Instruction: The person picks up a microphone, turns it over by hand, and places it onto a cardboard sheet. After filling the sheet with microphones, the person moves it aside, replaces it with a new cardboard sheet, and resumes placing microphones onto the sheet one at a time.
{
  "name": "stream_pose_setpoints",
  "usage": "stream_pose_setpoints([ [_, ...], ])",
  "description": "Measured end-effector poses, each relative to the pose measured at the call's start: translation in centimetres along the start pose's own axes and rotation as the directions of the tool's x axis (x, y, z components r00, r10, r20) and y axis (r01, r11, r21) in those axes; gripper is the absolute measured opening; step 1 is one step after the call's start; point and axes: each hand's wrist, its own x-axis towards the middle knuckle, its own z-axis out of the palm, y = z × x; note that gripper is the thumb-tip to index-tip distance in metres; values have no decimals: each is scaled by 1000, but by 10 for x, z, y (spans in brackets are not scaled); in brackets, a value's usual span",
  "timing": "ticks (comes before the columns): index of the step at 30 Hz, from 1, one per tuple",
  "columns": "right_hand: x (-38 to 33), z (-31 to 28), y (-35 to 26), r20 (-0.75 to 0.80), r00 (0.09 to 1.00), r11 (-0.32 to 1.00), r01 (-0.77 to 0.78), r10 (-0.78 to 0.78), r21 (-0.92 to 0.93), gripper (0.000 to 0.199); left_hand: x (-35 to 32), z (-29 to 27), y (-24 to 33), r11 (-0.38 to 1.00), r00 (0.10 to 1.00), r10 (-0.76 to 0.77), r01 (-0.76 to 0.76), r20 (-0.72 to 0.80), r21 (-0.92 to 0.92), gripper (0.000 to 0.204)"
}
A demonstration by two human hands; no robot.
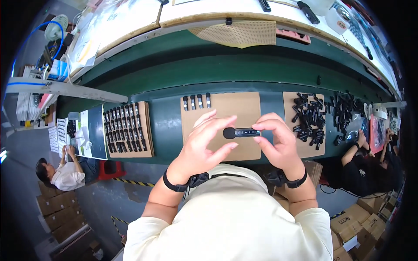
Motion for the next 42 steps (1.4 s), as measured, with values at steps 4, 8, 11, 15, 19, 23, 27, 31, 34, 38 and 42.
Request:
stream_pose_setpoints([
  [4,-6,15,-17,-74,989,992,126,-127,-21,31,-3,-7,8,992,992,122,-122,28,17,33],
  [8,-3,23,-32,-75,984,985,159,-164,-60,33,-8,-10,14,985,985,172,-172,14,18,31],
  [11,-4,24,-34,-82,977,978,192,-198,-75,34,-9,-11,19,983,983,185,-185,11,21,31],
  [15,-4,24,-37,-87,969,971,223,-230,-86,34,-9,-12,23,980,980,198,-198,5,32,31],
  [19,-3,26,-40,-85,964,965,243,-251,-97,34,-11,-14,24,973,975,224,-223,-3,53,30],
  [23,-1,28,-43,-98,957,958,262,-273,-115,35,-13,-14,25,971,973,230,-228,-16,65,31],
  [27,0,29,-42,-92,950,948,284,-299,-142,35,-14,-14,27,973,974,225,-222,-32,66,32],
  [31,2,28,-45,-81,945,941,304,-318,-151,34,-14,-15,28,977,977,211,-210,-36,41,30],
  [34,3,26,-43,-60,935,926,335,-350,-173,34,-15,-17,27,983,982,185,-185,-39,-5,30],
  [38,4,24,-41,-59,934,927,339,-352,-157,37,-18,-21,15,993,996,84,-82,13,-87,32],
  [42,-1,27,-44,-96,970,974,221,-224,-41,33,-21,-19,14,987,998,62,-64,-16,-148,31],
])
